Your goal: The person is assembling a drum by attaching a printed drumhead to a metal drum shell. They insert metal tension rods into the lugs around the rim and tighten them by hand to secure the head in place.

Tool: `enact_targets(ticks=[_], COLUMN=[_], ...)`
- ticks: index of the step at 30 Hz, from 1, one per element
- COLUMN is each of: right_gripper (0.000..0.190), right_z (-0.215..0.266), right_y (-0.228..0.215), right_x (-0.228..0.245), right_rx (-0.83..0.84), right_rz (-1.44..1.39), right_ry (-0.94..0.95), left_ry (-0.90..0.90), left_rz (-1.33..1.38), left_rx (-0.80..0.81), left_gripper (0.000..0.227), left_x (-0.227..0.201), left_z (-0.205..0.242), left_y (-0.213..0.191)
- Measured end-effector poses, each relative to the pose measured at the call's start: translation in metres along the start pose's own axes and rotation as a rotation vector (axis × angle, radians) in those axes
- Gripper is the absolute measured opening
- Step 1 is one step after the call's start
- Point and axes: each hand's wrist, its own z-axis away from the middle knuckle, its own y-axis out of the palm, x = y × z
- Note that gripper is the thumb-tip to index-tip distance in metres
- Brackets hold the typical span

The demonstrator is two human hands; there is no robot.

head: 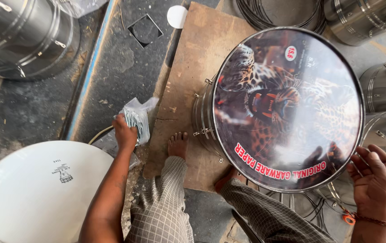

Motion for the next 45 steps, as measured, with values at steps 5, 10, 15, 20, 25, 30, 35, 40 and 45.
enact_targets(ticks=[5,10,15,20,25,30,35,40,45], right_gripper=[0.024,0.036,0.036,0.031,0.029,0.027,0.023,0.025,0.021], right_z=[0.004,0.01,0.004,-0.01,-0.003,0.01,0.015,0.009,0.015], right_y=[0.019,0.04,0.049,0.051,0.063,0.078,0.074,0.059,0.067], right_x=[0.009,0.025,0.013,-0.021,-0.028,-0.006,-0.001,-0.012,-0.021], right_rx=[-0.05,-0.086,-0.125,-0.09,-0.209,-0.285,-0.178,-0.263,-0.304], right_rz=[0.006,-0.056,0.062,0.067,0.231,0.401,0.31,0.458,0.455], right_ry=[-0.01,0.057,-0.015,-0.179,-0.312,-0.375,-0.287,-0.452,-0.484], left_ry=[-0.134,-0.145,0.092,0.744,1.013,1.029,1.16,1.142,1.073], left_rz=[0.5,0.989,1.074,0.258,-0.136,-0.403,-0.504,-0.474,-0.477], left_rx=[-0.209,-0.249,0.361,0.435,0.428,0.405,0.175,0.04,0.004], left_gripper=[0.077,0.054,0.064,0.072,0.053,0.049,0.052,0.05,0.05], left_x=[0.014,-0.073,-0.261,-0.439,-0.519,-0.538,-0.524,-0.518,-0.524], left_z=[-0.01,-0.041,-0.032,0.009,0.049,0.054,0.056,0.059,0.068], left_y=[-0.017,-0.106,-0.161,-0.055,0.003,0.0,0.002,0.006,0.0])
